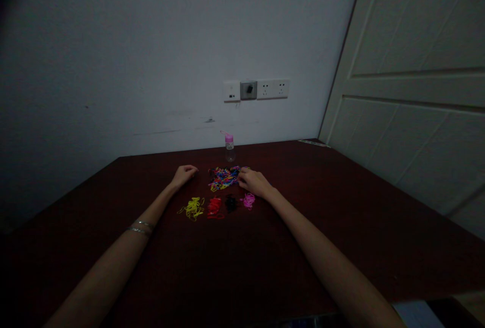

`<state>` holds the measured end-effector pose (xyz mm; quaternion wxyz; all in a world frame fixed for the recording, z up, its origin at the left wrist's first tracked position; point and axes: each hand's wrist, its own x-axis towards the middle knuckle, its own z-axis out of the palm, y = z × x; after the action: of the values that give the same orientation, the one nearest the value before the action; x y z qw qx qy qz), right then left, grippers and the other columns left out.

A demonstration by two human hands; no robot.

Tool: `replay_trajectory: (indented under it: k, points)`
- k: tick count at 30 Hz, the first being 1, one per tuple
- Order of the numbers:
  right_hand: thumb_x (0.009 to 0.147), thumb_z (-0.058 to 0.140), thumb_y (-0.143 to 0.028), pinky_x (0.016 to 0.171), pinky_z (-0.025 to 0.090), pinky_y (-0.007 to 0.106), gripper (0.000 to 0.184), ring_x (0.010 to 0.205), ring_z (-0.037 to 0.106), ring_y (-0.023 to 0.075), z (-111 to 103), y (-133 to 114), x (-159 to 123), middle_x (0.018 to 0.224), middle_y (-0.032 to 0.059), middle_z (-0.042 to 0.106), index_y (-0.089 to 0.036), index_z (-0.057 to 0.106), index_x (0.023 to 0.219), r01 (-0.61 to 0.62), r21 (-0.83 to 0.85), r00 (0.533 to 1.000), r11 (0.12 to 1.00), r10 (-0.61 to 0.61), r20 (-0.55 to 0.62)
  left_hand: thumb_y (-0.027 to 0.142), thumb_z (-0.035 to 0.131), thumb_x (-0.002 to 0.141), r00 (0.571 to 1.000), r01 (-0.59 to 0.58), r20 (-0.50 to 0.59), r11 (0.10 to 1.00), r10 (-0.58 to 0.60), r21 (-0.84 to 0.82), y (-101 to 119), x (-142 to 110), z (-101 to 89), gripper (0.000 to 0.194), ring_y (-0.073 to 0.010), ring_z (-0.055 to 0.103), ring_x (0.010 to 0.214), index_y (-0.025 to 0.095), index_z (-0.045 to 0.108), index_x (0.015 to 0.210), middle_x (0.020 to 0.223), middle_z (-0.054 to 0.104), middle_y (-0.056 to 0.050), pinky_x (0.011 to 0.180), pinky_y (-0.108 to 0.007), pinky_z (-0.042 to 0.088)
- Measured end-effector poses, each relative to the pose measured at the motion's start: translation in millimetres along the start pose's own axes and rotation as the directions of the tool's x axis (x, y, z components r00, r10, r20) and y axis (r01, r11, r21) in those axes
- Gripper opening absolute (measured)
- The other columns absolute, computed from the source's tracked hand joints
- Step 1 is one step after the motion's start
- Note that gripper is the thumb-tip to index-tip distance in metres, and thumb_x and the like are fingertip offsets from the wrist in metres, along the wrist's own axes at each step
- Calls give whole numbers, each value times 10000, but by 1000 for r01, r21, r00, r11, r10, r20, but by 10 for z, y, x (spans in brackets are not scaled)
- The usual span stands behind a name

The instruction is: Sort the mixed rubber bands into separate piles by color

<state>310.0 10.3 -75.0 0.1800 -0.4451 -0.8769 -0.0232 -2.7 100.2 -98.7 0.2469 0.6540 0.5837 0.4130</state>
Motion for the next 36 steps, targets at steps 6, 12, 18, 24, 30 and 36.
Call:
replay_trajectory:
  k: [6,12,18,24,30,36]
  points:
    - [849,484,-268,645,376,213,142,800,538,121,-90,37,6,939,39,547,-188,598,877,-15,106,993,994,27,-119,301,544,622,1000,-1,4,1000,1,2,-3,4,-3,235,-110,474,498,122,678,694,507,557,11,500,-210,340]
    - [833,502,-268,666,394,236,125,741,525,122,-355,54,-17,858,33,549,-180,590,823,33,240,950,970,45,-309,292,550,606,1000,2,4,1000,-2,-3,44,-11,-5,209,-116,488,506,131,669,664,511,569,6,513,-215,351]
    - [811,517,-244,629,397,246,94,702,514,131,-601,17,-49,817,34,558,-187,589,793,69,301,898,951,72,-434,266,533,605,1000,8,-11,1000,-8,-10,105,-51,-4,196,-113,481,497,124,660,653,504,566,5,514,-218,357]
    - [811,507,-254,626,397,249,120,713,511,142,-694,-24,-66,822,51,561,-173,595,805,63,302,897,951,79,-435,285,537,603,1000,-9,-6,1000,9,-9,53,-29,-1,210,-113,489,514,127,662,662,543,590,-5,519,-217,359]
    - [788,513,-255,646,409,254,142,715,521,141,-667,12,-68,813,59,579,-155,613,802,0,322,947,947,104,-305,290,541,614,1000,1,-7,1000,-1,-10,45,-33,2,217,-114,489,506,125,668,676,528,581,-4,498,-213,352]
    - [671,528,-176,582,397,220,150,629,528,120,-582,86,-84,684,28,607,-114,649,734,-169,402,979,900,106,173,297,544,616,1000,-21,-1,1000,21,5,34,-29,-3,228,-117,498,516,118,671,679,534,585,-5,525,-219,366]
